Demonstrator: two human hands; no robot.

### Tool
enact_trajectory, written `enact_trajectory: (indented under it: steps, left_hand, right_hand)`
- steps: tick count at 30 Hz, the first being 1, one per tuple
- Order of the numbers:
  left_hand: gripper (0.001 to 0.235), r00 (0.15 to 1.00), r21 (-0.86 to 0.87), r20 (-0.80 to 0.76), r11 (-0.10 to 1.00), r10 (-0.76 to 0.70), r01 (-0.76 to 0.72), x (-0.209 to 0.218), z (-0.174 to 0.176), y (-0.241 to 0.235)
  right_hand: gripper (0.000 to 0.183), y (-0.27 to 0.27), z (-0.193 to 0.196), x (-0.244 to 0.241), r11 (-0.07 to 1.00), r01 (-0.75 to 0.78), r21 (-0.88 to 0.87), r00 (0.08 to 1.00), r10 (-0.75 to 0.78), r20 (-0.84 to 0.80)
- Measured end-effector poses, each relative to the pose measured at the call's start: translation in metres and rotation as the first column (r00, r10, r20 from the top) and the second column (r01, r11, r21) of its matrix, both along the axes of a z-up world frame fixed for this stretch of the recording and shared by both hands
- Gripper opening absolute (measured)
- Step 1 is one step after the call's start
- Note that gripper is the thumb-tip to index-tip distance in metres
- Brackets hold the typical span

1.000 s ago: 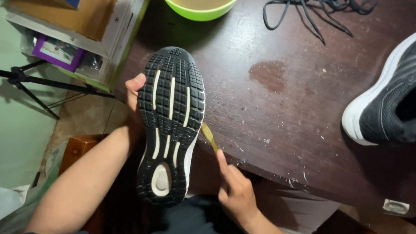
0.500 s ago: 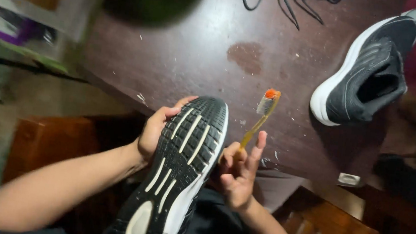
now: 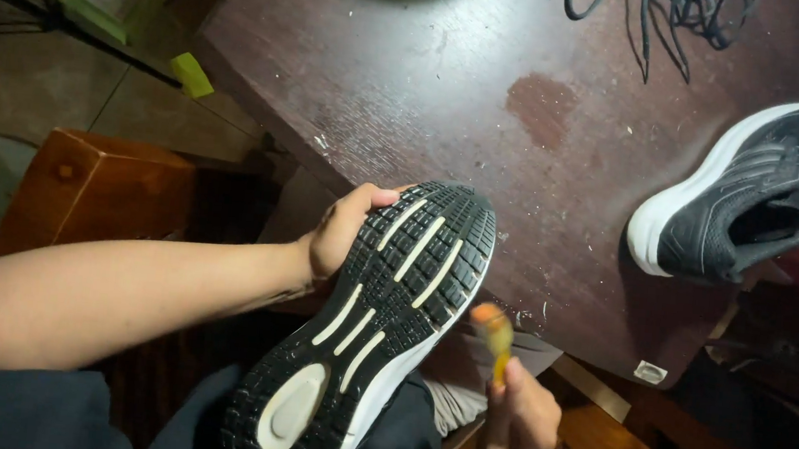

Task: The person cleans the sole of a black and white sneaker using a yellow toothbrush. They hold the shoe on their lap and scrub the tread pattern, dipping the brush into a green bowl of water on the table to wet it before continuing to scrub the shoe's bottom.

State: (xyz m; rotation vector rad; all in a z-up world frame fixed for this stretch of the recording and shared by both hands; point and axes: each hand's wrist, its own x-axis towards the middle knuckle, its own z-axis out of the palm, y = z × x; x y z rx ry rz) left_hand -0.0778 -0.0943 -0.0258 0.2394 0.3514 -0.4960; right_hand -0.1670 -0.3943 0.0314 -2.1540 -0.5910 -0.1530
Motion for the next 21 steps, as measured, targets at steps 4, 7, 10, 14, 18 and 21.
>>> enact_trajectory:
  steps: [4, 7, 10, 14, 18, 21]
  left_hand:
    - [0.041, 0.998, 0.015, -0.055, 0.999, 0.029, -0.028, -0.001, -0.005, -0.002]
    - [0.036, 0.999, 0.044, -0.052, 0.999, 0.009, -0.006, 0.0, -0.004, 0.0]
    - [0.038, 0.999, 0.077, -0.036, 0.997, 0.018, -0.015, 0.0, -0.003, 0.0]
    - [0.034, 0.986, 0.228, -0.151, 0.973, 0.065, -0.029, 0.001, 0.0, -0.003]
    - [0.031, 0.979, 0.31, -0.193, 0.951, 0.061, 0.002, 0.001, -0.005, 0.0]
    - [0.034, 0.959, 0.503, -0.281, 0.857, 0.04, 0.112, 0.004, 0.011, 0.002]
  right_hand:
    - [0.047, 0.027, 0.037, 0.008, 0.971, -0.231, -0.067, 0.971, 0.226, -0.071]
    - [0.076, 0.011, 0.042, 0.008, 0.951, -0.278, -0.135, 0.954, 0.257, -0.152]
    - [0.079, -0.002, 0.042, 0.005, 0.965, -0.24, -0.11, 0.953, 0.212, -0.214]
    - [0.072, 0.007, 0.036, 0.012, 0.964, -0.262, -0.046, 0.951, 0.25, -0.18]
    - [0.066, 0.017, 0.057, 0.026, 0.955, -0.297, -0.021, 0.93, 0.285, -0.231]
    - [0.086, -0.008, 0.057, 0.014, 0.958, -0.278, -0.075, 0.92, 0.244, -0.306]
